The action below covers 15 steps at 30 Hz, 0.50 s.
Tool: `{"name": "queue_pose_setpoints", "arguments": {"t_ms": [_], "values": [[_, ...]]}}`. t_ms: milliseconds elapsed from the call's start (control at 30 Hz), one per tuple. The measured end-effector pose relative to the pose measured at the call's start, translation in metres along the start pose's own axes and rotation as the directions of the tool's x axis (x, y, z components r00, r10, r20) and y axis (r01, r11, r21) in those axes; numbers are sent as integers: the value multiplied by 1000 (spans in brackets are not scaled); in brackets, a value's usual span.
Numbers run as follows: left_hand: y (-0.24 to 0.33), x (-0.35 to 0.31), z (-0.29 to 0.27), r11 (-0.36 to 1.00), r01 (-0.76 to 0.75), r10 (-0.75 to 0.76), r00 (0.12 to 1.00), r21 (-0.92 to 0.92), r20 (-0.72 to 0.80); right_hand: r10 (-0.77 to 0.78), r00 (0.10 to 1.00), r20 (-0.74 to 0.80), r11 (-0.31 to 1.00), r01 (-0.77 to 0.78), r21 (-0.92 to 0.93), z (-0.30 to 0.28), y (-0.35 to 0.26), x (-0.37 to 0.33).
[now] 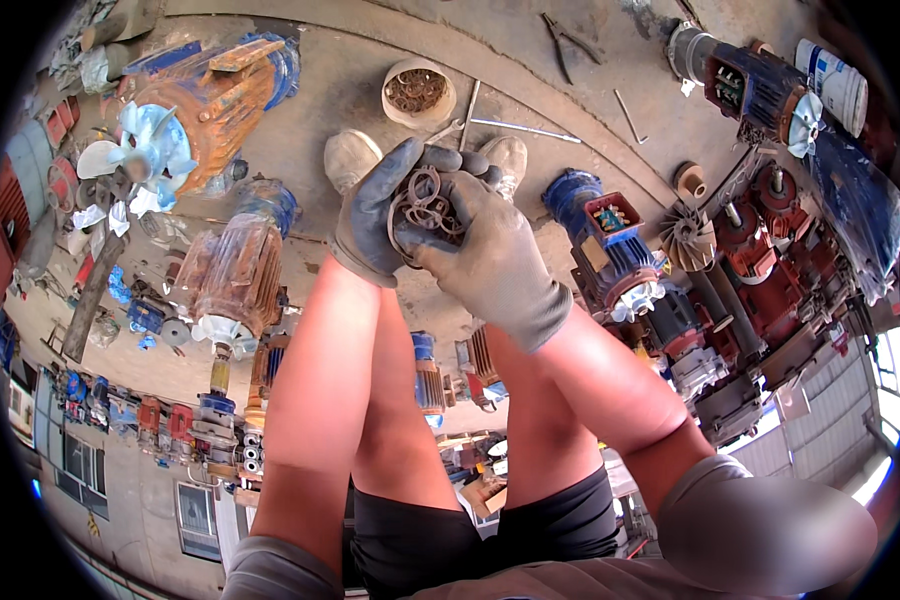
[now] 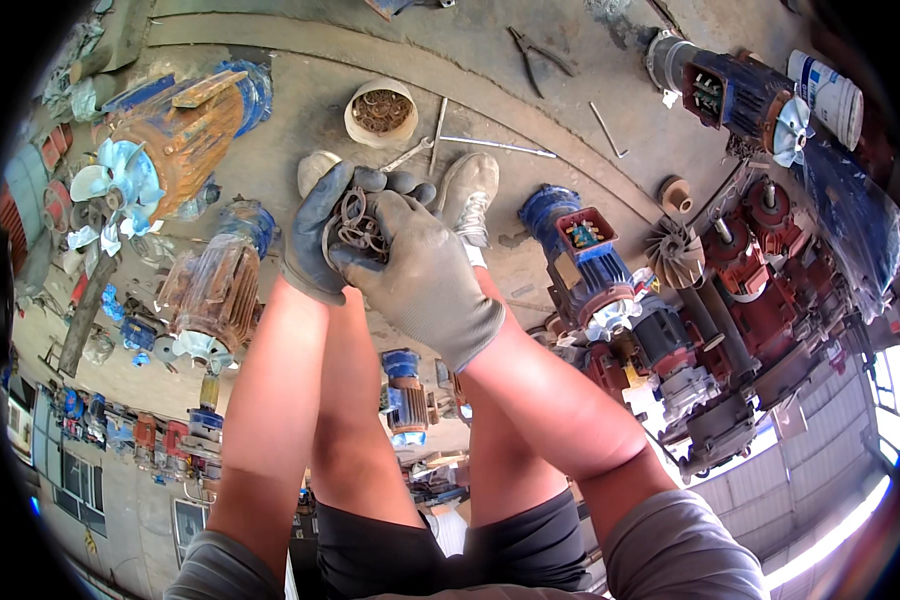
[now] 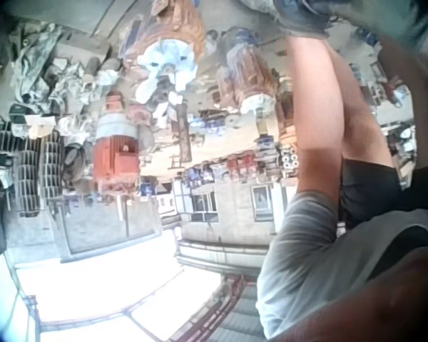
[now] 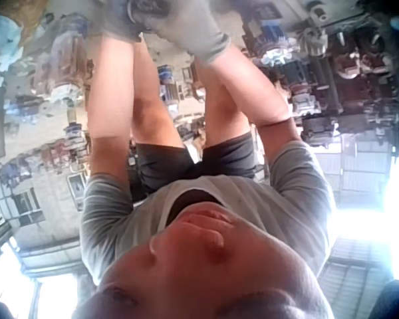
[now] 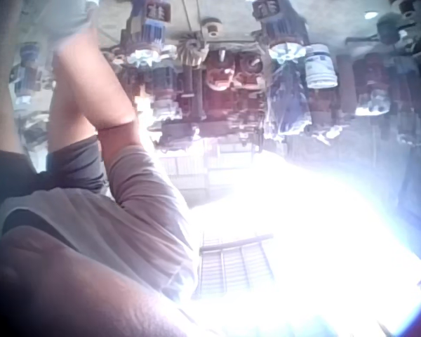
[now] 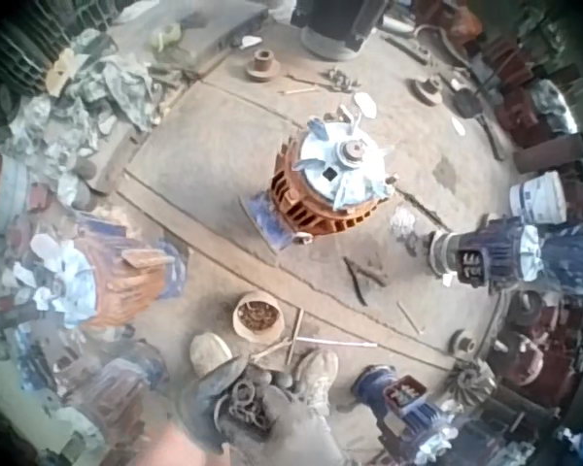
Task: The person sits on the floor and uses pliers to remove small metal rings from the central hub of a motor fan assembly. They collect the removed rings in a small container and repeat the process on another motor assembly.
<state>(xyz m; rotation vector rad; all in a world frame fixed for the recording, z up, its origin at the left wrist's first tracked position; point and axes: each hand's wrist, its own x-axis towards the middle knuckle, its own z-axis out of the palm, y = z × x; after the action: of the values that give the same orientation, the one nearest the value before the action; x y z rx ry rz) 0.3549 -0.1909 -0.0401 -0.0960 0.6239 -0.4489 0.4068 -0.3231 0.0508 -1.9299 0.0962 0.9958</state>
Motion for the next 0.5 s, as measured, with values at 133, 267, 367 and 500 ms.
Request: {"name": "queue_pose_setpoints", "arguments": {"t_ms": [133,267,367,500], "values": [[-12,-17,28,981,-133,137,990,-138,17,-59,996,-69,998,57,-24,-12,-40,-23],[-17,-29,75,964,-242,247,968,-112,39,-58,994,-87,998,58,-5,-28,-83,-54],[-24,-39,100,937,-340,341,940,-79,-1,-74,993,-94,987,86,133,-38,-100,-77],[-53,-63,114,867,-470,427,871,-165,-242,0,997,-72,994,8,109,-53,-112,-91]]}}
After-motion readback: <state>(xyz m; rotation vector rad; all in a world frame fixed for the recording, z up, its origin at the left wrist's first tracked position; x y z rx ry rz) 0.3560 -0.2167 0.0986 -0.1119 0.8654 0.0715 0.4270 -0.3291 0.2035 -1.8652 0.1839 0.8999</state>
